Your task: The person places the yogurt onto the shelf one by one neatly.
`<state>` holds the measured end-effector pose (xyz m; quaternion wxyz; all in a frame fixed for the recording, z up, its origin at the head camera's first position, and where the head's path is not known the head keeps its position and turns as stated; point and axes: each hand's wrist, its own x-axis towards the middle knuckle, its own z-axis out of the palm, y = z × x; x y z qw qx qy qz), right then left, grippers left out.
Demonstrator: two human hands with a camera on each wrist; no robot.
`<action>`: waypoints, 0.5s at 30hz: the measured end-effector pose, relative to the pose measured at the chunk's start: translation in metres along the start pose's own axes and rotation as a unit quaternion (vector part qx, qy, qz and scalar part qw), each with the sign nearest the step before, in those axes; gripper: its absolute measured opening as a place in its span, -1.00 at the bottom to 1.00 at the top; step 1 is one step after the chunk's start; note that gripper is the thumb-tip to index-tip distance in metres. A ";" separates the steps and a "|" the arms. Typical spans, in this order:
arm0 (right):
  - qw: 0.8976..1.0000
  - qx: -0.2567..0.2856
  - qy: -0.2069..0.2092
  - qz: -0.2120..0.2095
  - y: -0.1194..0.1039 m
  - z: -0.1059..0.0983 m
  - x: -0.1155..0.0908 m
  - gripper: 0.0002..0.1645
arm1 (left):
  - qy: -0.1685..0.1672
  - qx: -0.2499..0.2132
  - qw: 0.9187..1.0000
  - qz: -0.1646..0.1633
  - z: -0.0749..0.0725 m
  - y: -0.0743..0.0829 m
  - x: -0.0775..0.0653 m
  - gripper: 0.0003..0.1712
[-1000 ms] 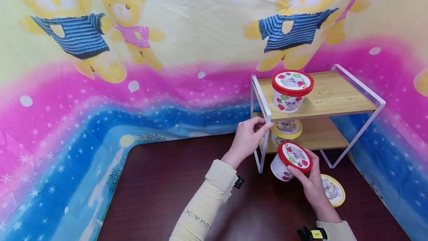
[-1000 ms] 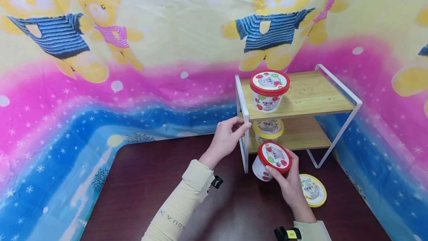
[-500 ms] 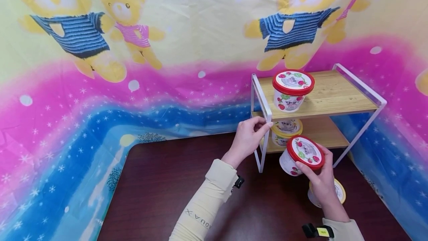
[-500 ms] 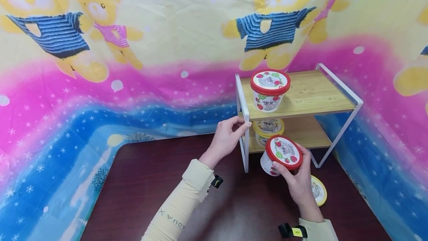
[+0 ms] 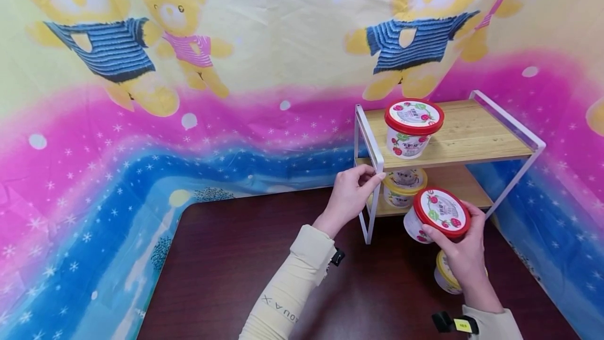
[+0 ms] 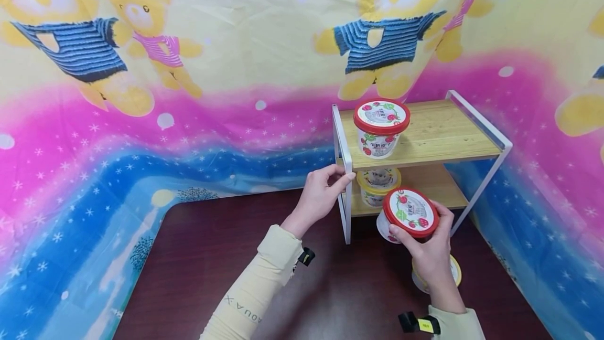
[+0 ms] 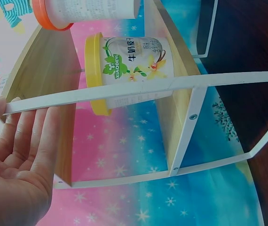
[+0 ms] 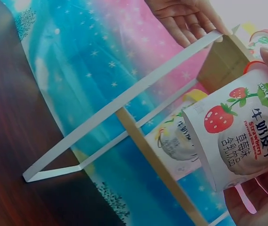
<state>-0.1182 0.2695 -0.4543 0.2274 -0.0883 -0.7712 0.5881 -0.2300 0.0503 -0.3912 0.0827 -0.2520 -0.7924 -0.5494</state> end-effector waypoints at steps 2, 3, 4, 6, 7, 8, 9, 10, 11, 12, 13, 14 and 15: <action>1.000 -0.007 0.008 0.001 -0.002 -0.001 0.001 0.07 | 0.000 0.000 1.000 0.000 0.000 0.000 0.000 -0.71; 1.000 -0.009 0.013 0.001 -0.004 -0.002 0.001 0.08 | 0.000 0.001 1.000 0.001 0.000 0.000 0.000 -0.71; 1.000 -0.010 0.018 0.001 -0.005 -0.003 0.002 0.08 | 0.000 0.001 1.000 0.001 0.000 0.000 0.000 -0.71; 1.000 -0.009 0.028 -0.003 -0.007 -0.005 0.003 0.10 | 0.000 0.003 1.000 0.002 0.000 0.000 0.000 -0.71; 0.999 -0.009 0.033 -0.005 -0.008 -0.006 0.004 0.11 | 0.000 0.003 1.000 0.003 0.000 -0.001 0.000 -0.72; 0.999 -0.008 0.036 -0.008 -0.009 -0.007 0.004 0.11 | 0.000 0.004 1.000 0.004 0.000 -0.001 0.000 -0.72; 0.999 -0.008 0.039 -0.010 -0.010 -0.008 0.005 0.11 | -0.001 0.004 1.000 0.004 0.000 -0.001 0.000 -0.72; 0.999 -0.008 0.041 -0.013 -0.011 -0.008 0.006 0.12 | -0.001 0.004 1.000 0.004 0.000 -0.001 -0.001 -0.72; 0.999 -0.007 0.044 -0.016 -0.012 -0.009 0.007 0.12 | -0.001 0.004 1.000 0.004 0.000 -0.001 -0.001 -0.72; 0.999 -0.007 0.047 -0.018 -0.013 -0.009 0.007 0.12 | -0.002 0.004 1.000 0.004 0.000 -0.001 -0.001 -0.72; 0.999 -0.006 0.050 -0.020 -0.013 -0.009 0.008 0.12 | -0.002 0.004 1.000 0.003 0.000 -0.001 -0.001 -0.72; 0.998 -0.005 0.053 -0.020 -0.014 -0.010 0.009 0.13 | -0.002 0.004 1.000 0.002 0.000 -0.001 -0.001 -0.72; 0.998 -0.004 0.056 -0.023 -0.014 -0.010 0.009 0.13 | -0.003 0.003 1.000 0.001 0.000 -0.001 -0.001 -0.72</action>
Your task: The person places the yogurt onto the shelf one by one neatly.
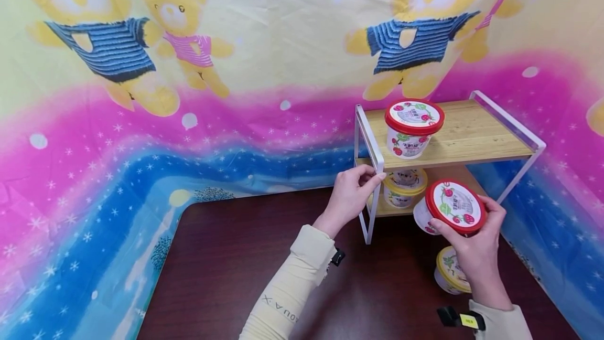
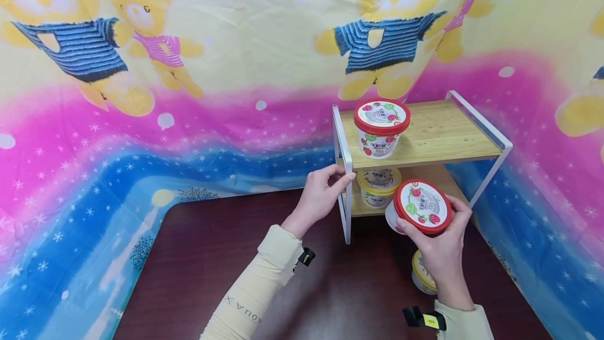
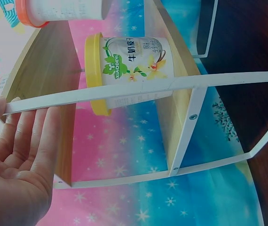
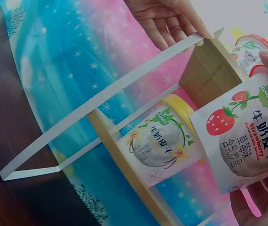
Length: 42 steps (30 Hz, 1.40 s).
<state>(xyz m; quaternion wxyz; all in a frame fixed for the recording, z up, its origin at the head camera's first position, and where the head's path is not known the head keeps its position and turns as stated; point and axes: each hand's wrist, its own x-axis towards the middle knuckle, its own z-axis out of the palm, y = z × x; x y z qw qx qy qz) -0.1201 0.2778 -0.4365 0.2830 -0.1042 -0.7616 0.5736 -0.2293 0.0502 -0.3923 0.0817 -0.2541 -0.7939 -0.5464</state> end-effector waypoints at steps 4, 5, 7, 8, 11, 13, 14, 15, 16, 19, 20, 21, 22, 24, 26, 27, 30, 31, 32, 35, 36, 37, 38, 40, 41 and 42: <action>1.000 0.003 0.009 -0.015 -0.001 -0.002 0.003 0.13 | 0.000 -0.001 1.000 -0.005 0.000 0.002 0.000 -0.74; 1.000 0.005 0.010 -0.019 -0.002 -0.002 0.004 0.13 | 0.000 -0.001 1.000 -0.006 0.000 0.002 0.000 -0.74; 0.999 0.007 0.012 -0.029 -0.003 -0.004 0.006 0.13 | 0.001 0.000 1.000 -0.007 0.000 0.003 0.000 -0.75; 0.999 0.006 0.012 -0.031 -0.004 -0.004 0.006 0.13 | 0.001 0.000 1.000 -0.006 0.000 0.003 0.000 -0.75; 0.999 0.007 0.015 -0.034 -0.007 -0.006 0.008 0.12 | 0.001 0.001 1.000 -0.006 -0.001 0.003 0.000 -0.75; 0.999 0.004 0.018 -0.035 -0.008 -0.008 0.010 0.12 | 0.001 0.002 1.000 -0.005 -0.001 0.003 0.000 -0.75; 0.999 0.003 0.019 -0.037 -0.009 -0.009 0.011 0.12 | 0.001 0.003 1.000 -0.004 -0.001 0.003 0.000 -0.75; 0.999 0.004 0.020 -0.038 -0.011 -0.009 0.012 0.12 | 0.001 0.003 1.000 -0.005 -0.001 0.003 0.000 -0.75; 0.999 0.004 0.022 -0.039 -0.012 -0.010 0.013 0.12 | 0.001 0.003 1.000 -0.005 -0.001 0.003 0.000 -0.75; 0.998 0.002 0.028 -0.048 -0.016 -0.012 0.016 0.12 | 0.001 0.005 1.000 -0.005 -0.001 0.003 0.000 -0.75; 0.998 0.004 0.030 -0.052 -0.017 -0.013 0.017 0.12 | 0.001 0.005 1.000 -0.006 -0.001 0.003 0.000 -0.75; 0.998 0.005 0.032 -0.055 -0.019 -0.013 0.018 0.11 | 0.001 0.005 1.000 -0.006 -0.001 0.003 0.000 -0.75; 0.998 0.006 0.034 -0.058 -0.020 -0.014 0.019 0.11 | 0.001 0.005 1.000 -0.007 -0.001 0.003 0.000 -0.75; 0.997 0.014 0.038 -0.067 -0.022 -0.015 0.022 0.11 | 0.001 0.006 1.000 -0.009 -0.001 0.003 0.000 -0.75; 0.996 0.019 0.042 -0.076 -0.024 -0.016 0.024 0.11 | 0.001 0.005 1.000 -0.010 -0.001 0.003 0.000 -0.75; 0.996 0.025 0.043 -0.078 -0.025 -0.017 0.025 0.11 | 0.001 0.004 1.000 -0.010 -0.001 0.003 0.000 -0.75; 0.994 0.040 0.046 -0.093 -0.027 -0.019 0.028 0.13 | 0.001 0.002 1.000 -0.009 -0.002 0.004 0.000 -0.75; 0.993 0.042 0.048 -0.097 -0.028 -0.019 0.029 0.13 | 0.001 0.002 1.000 -0.008 -0.002 0.004 0.000 -0.75; 0.993 0.045 0.048 -0.101 -0.029 -0.020 0.030 0.13 | 0.000 0.001 1.000 -0.008 -0.002 0.004 0.000 -0.75; 0.991 0.038 0.050 -0.116 -0.031 -0.021 0.031 0.13 | -0.001 -0.001 1.000 -0.008 -0.002 0.004 0.000 -0.75; 0.991 0.032 0.051 -0.119 -0.032 -0.021 0.031 0.13 | -0.001 -0.001 1.000 -0.007 -0.002 0.004 0.000 -0.75; 0.991 0.028 0.052 -0.123 -0.033 -0.021 0.031 0.14 | -0.002 -0.002 1.000 -0.007 -0.002 0.004 0.000 -0.75; 0.990 0.025 0.052 -0.126 -0.034 -0.021 0.032 0.14 | -0.002 -0.003 1.000 -0.007 -0.002 0.004 0.000 -0.75; 0.989 0.020 0.053 -0.134 -0.036 -0.021 0.032 0.14 | -0.002 -0.002 1.000 -0.007 -0.001 0.003 0.000 -0.75; 0.989 0.019 0.054 -0.139 -0.038 -0.021 0.032 0.14 | -0.002 -0.001 1.000 -0.006 -0.002 0.003 0.000 -0.75; 0.988 0.019 0.056 -0.144 -0.040 -0.021 0.033 0.13 | -0.001 -0.001 1.000 -0.006 -0.002 0.003 0.000 -0.75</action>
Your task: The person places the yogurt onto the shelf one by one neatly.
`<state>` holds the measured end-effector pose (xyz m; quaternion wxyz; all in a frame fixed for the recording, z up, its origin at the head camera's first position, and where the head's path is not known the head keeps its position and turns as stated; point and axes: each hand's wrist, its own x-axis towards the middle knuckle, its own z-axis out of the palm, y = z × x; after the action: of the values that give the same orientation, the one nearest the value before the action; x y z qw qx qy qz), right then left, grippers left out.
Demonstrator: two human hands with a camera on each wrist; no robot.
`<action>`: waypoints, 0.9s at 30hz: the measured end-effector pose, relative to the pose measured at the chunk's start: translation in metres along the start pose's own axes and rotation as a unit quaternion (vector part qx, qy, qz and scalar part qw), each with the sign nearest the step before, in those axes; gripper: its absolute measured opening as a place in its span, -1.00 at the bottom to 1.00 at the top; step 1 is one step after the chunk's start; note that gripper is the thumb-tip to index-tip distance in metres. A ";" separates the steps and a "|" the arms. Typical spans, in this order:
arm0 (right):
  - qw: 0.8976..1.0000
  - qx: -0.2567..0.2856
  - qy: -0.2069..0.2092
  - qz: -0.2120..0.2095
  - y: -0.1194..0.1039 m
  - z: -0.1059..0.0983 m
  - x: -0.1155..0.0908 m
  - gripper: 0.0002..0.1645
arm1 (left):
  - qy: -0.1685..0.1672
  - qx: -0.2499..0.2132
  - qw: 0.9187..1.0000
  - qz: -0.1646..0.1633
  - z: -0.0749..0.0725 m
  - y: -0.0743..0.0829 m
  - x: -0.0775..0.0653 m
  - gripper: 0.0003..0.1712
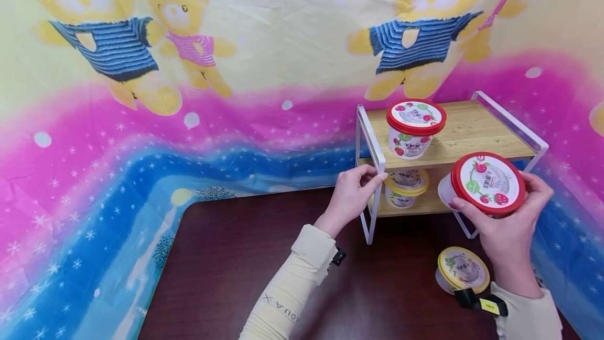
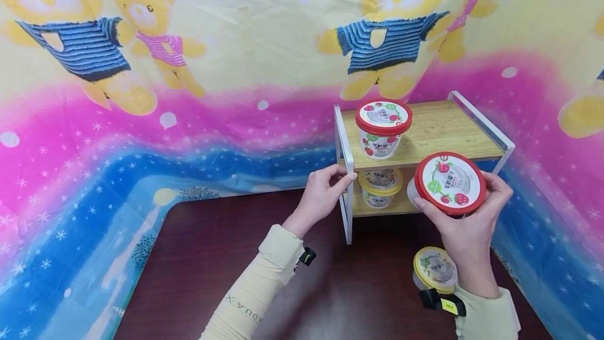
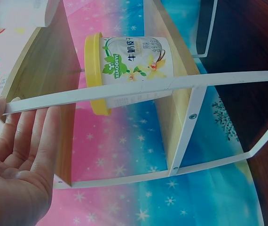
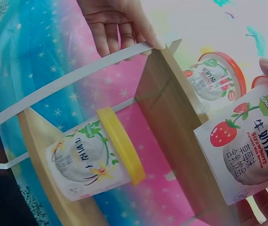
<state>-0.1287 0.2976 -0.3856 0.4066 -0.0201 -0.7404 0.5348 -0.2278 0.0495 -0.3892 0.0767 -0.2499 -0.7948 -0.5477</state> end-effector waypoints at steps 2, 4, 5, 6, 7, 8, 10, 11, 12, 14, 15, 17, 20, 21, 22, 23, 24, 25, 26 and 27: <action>1.000 0.003 0.008 -0.009 -0.004 0.001 0.002 0.10 | 0.001 0.001 1.000 0.001 0.000 0.000 0.000 -0.75; 1.000 0.009 0.019 -0.017 -0.009 0.002 0.005 0.07 | 0.001 0.000 1.000 0.001 0.000 0.000 0.000 -0.75; 0.999 0.011 0.025 -0.019 -0.011 0.002 0.006 0.06 | 0.001 0.000 1.000 0.002 0.000 -0.001 0.000 -0.75; 0.999 0.013 0.031 -0.020 -0.013 0.002 0.008 0.05 | 0.001 0.000 1.000 0.002 0.000 -0.001 0.000 -0.75; 0.999 0.015 0.036 -0.021 -0.015 0.002 0.010 0.04 | 0.000 0.000 1.000 0.003 0.000 -0.001 0.000 -0.75; 0.999 0.016 0.041 -0.022 -0.016 0.001 0.011 0.04 | 0.000 0.000 1.000 0.003 0.000 -0.001 0.000 -0.75; 0.998 0.021 0.047 -0.027 -0.017 0.000 0.015 0.04 | 0.000 0.001 1.000 0.004 0.001 -0.001 0.000 -0.75; 0.998 0.020 0.050 -0.026 -0.018 0.000 0.017 0.03 | 0.000 0.001 1.000 0.004 0.001 -0.001 0.000 -0.75; 0.998 0.020 0.053 -0.025 -0.020 0.000 0.019 0.02 | 0.000 0.000 1.000 0.004 0.001 -0.001 0.000 -0.75; 0.998 0.023 0.058 -0.023 -0.023 0.000 0.022 0.01 | 0.000 0.000 1.000 0.002 0.001 -0.001 0.000 -0.75; 0.998 0.023 0.060 -0.021 -0.026 0.001 0.023 0.01 | -0.001 0.000 1.000 0.001 0.001 -0.001 0.000 -0.75; 0.997 0.029 0.069 -0.012 -0.033 0.003 0.024 -0.02 | -0.001 0.000 1.000 0.000 0.000 -0.001 0.000 -0.75; 0.996 0.043 0.081 -0.022 -0.036 0.006 0.026 -0.03 | -0.001 -0.001 1.000 -0.001 0.000 -0.001 0.000 -0.75; 0.995 0.048 0.085 -0.032 -0.033 0.006 0.027 -0.04 | -0.001 -0.001 1.000 -0.001 0.000 -0.001 0.000 -0.75; 0.994 0.053 0.088 -0.045 -0.029 0.005 0.029 -0.04 | -0.001 -0.002 1.000 -0.001 0.000 -0.001 0.000 -0.76; 0.993 0.057 0.092 -0.053 -0.026 0.005 0.030 -0.04 | -0.002 -0.004 1.000 -0.002 0.000 -0.001 0.000 -0.76; 0.992 0.059 0.096 -0.054 -0.023 0.005 0.032 -0.03 | -0.002 -0.005 1.000 -0.002 0.000 -0.001 0.000 -0.76; 0.991 0.063 0.100 -0.055 -0.020 0.005 0.034 -0.03 | -0.002 -0.005 1.000 -0.001 0.000 -0.001 0.000 -0.76; 0.991 0.061 0.102 -0.054 -0.019 0.005 0.036 -0.03 | -0.002 -0.005 1.000 -0.001 0.000 -0.001 0.001 -0.75; 0.991 0.065 0.109 -0.046 -0.022 0.006 0.037 -0.03 | -0.002 -0.006 1.000 0.000 0.000 -0.002 0.000 -0.75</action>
<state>-0.1484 0.3004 -0.3471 0.5092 -0.0176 -0.6558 0.5571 -0.2289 0.0496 -0.3906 0.0735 -0.2518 -0.7919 -0.5515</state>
